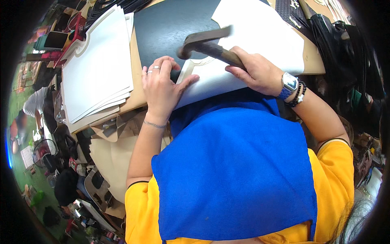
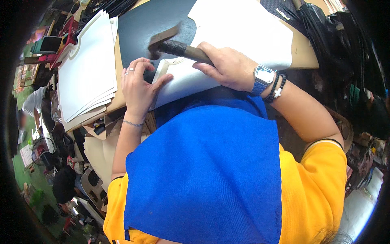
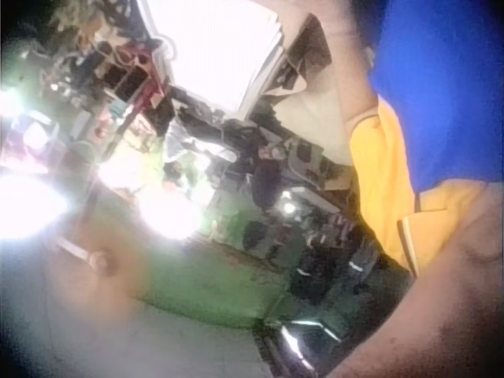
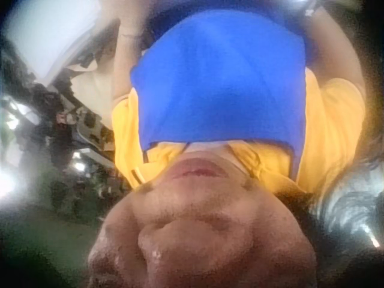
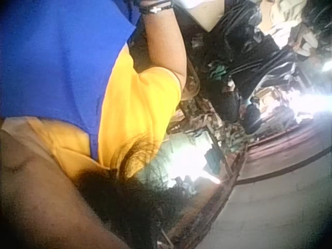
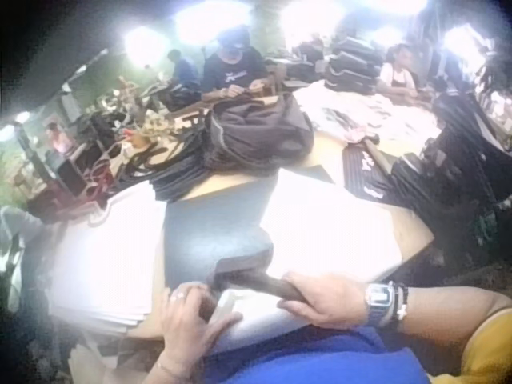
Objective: The person uses a hammer to tap a small metal tool along the curved edge of a white material piece, likely to shape or secure a seam. They repeatedly lift the material to inspect the edge and reposition it on the work surface while continuing the hammering process.
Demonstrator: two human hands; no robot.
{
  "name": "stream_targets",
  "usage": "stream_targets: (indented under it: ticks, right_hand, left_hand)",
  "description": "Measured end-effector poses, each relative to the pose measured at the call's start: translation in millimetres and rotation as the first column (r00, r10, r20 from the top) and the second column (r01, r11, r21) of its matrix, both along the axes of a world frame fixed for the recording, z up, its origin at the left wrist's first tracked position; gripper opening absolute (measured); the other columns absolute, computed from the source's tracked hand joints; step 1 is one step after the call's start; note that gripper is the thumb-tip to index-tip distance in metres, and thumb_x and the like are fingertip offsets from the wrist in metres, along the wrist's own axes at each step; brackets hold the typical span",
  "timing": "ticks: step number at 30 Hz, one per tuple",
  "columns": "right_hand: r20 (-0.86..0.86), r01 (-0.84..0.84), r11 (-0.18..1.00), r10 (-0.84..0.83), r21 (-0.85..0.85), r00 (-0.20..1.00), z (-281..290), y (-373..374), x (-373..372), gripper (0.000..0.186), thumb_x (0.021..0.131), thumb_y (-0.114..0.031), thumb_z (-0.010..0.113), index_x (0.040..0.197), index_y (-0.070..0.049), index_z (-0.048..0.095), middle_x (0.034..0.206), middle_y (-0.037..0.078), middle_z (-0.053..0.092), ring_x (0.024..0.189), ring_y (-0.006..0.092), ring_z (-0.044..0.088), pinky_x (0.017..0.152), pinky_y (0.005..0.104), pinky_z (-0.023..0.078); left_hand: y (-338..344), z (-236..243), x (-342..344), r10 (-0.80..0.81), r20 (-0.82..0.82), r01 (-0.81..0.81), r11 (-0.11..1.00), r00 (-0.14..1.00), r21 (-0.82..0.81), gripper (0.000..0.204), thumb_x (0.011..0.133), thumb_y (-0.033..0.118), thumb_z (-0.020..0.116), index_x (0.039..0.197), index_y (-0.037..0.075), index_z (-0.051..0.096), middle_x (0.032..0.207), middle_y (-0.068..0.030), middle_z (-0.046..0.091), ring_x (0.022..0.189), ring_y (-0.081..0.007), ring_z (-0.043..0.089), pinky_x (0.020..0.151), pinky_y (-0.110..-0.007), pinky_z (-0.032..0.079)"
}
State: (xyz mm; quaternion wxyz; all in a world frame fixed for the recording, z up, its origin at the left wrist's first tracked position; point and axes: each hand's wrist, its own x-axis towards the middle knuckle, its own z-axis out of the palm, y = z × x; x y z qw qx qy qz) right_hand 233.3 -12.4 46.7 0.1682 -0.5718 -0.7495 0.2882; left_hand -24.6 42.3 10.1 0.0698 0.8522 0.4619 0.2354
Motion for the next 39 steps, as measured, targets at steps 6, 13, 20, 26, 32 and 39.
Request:
stream_targets:
  ticks: [6, 13, 20, 26, 32, 39]
  right_hand:
    - [-0.110, 0.092, 0.995, -0.087, 0.048, 0.990, 5, -2, 9, 0.031, 0.098, -0.032, 0.054, 0.111, -0.005, 0.048, 0.076, 0.022, 0.063, 0.073, 0.0419, 0.063, 0.066, 0.0487, 0.050]
    - [0.147, 0.094, 0.993, -0.082, -0.077, 0.986, 15, 6, 13, 0.031, 0.099, -0.032, 0.052, 0.111, -0.003, 0.049, 0.078, 0.022, 0.064, 0.076, 0.0405, 0.065, 0.068, 0.0468, 0.051]
    - [0.077, 0.089, 0.992, -0.083, -0.086, 0.994, 8, 28, -4, 0.035, 0.099, -0.036, 0.051, 0.107, -0.002, 0.052, 0.077, 0.023, 0.063, 0.075, 0.0412, 0.064, 0.069, 0.0469, 0.050]
    - [0.042, 0.026, 1.000, -0.025, -0.015, 0.999, 8, 22, -3, 0.033, 0.098, -0.036, 0.052, 0.109, -0.005, 0.051, 0.077, 0.022, 0.064, 0.074, 0.0419, 0.064, 0.067, 0.0478, 0.049]
    - [0.192, 0.015, 0.992, 0.009, -0.126, 0.981, 23, 17, -20, 0.034, 0.098, -0.035, 0.053, 0.113, -0.005, 0.051, 0.083, 0.022, 0.065, 0.081, 0.0405, 0.065, 0.071, 0.0472, 0.050]
    - [0.007, -0.079, 0.995, 0.080, -0.056, 0.997, 5, 15, -19, 0.031, 0.099, -0.034, 0.052, 0.111, -0.005, 0.049, 0.078, 0.021, 0.061, 0.074, 0.0397, 0.062, 0.068, 0.0455, 0.048]
  left_hand:
    - [21, -7, 13, 0.032, -0.013, -0.031, 0.997, 0.999, 0.069, 0.045, 0.074, 0.049, 0.077, 0.095, 0.009, 0.072, 0.100, -0.0071, 0.067, 0.093, -0.0264, 0.063, 0.080, -0.039, 0.049]
    - [24, -11, 18, -0.021, 0.272, 0.079, 0.976, 0.962, -0.204, 0.022, 0.083, 0.025, 0.074, 0.092, 0.005, 0.070, 0.088, -0.0085, 0.066, 0.084, -0.0272, 0.065, 0.077, -0.039, 0.052]
    - [12, -2, 10, -0.158, 0.124, 0.171, 0.980, 0.980, -0.103, 0.022, 0.087, 0.007, 0.065, 0.109, 0.003, 0.067, 0.101, -0.0175, 0.062, 0.088, -0.0326, 0.063, 0.078, -0.039, 0.051]
    - [-1, 3, -11, -0.100, 0.165, 0.131, 0.973, 0.981, -0.191, 0.025, 0.085, 0.005, 0.066, 0.110, 0.001, 0.067, 0.097, -0.0159, 0.061, 0.086, -0.0295, 0.063, 0.079, -0.037, 0.051]
    - [-8, 8, -27, -0.064, 0.254, 0.157, 0.918, 0.965, -0.365, 0.029, 0.087, 0.000, 0.062, 0.115, 0.003, 0.067, 0.100, -0.0146, 0.059, 0.088, -0.0286, 0.061, 0.080, -0.035, 0.050]
    - [-16, 9, -38, -0.068, 0.272, 0.172, 0.909, 0.960, -0.380, 0.024, 0.087, 0.000, 0.064, 0.111, 0.001, 0.068, 0.097, -0.0125, 0.061, 0.086, -0.0237, 0.062, 0.075, -0.030, 0.050]
